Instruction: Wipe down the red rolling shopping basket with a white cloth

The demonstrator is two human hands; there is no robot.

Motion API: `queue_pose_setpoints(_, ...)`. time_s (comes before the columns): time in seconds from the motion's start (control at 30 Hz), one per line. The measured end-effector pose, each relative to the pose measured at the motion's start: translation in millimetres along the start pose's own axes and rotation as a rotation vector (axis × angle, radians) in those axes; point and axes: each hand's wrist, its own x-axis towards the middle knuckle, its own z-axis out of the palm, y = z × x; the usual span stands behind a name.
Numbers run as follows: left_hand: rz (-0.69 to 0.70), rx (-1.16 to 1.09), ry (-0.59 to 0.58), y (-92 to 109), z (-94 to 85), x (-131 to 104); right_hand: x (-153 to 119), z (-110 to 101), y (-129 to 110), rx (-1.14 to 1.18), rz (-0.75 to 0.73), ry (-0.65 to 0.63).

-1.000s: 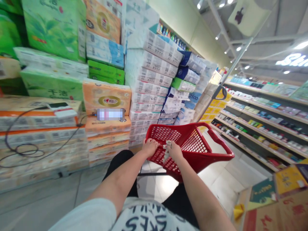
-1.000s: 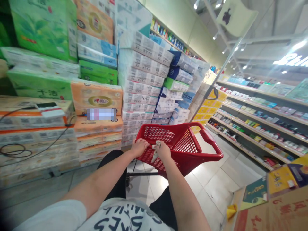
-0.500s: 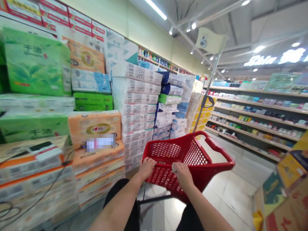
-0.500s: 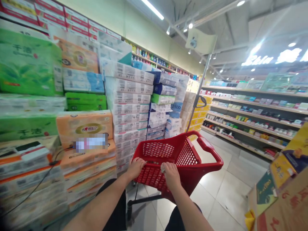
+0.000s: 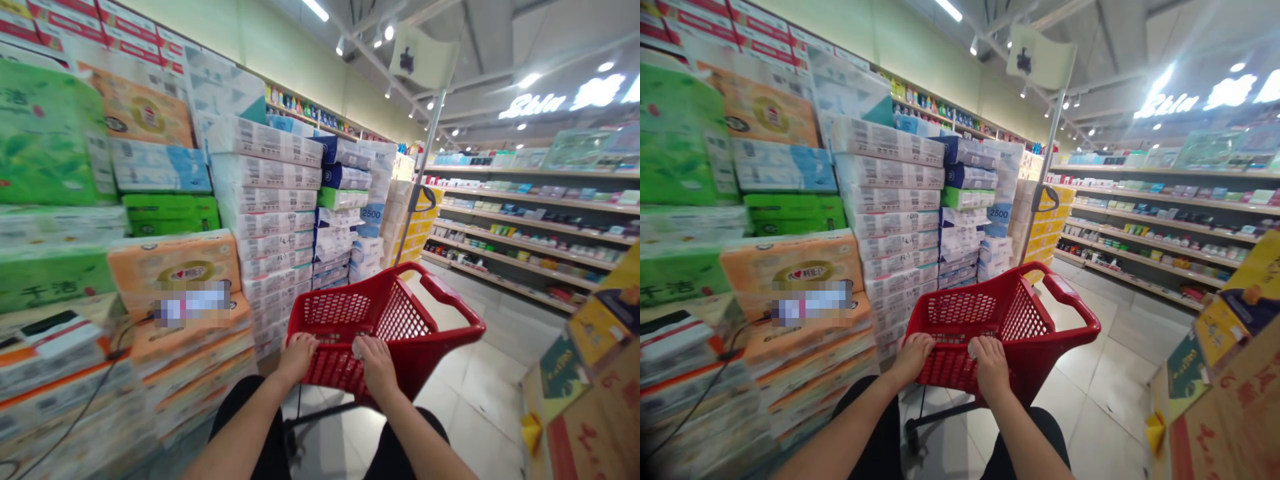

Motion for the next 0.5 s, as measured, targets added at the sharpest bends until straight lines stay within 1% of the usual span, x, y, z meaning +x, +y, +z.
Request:
queue_pose_setpoints(0.1, -0.03, -0.005, -0.011, 3.8, -1.5, -0.5, 1.2, -6.1, -4.8, 0.039, 0.035, -0.026)
queue_pose_setpoints(0.23, -0.058, -0.012, -0.026, 7.5, -2.4, -1.8, 4.7, -23.7, -8.1, 0.019, 0.043, -0.145)
queue_pose_setpoints(0.37, -0.064, 0.012, -0.076, 12.2, -7.3, -5.9, 6.9, -46.6, -2.6, 0.009, -0.058, -0.297)
queue_pose_setpoints(0.43, -0.052, 0.034, -0.081, 15.8, -12.8, -9.0, 8.0, -56.3, 1.9, 0.016, -0.121, -0.36)
queue_pose_setpoints(0.5, -0.024, 0.074, -0.079, 17.7, -20.3, -13.2, 10.2, -63.2, 6.1, 0.02, -0.151, -0.4)
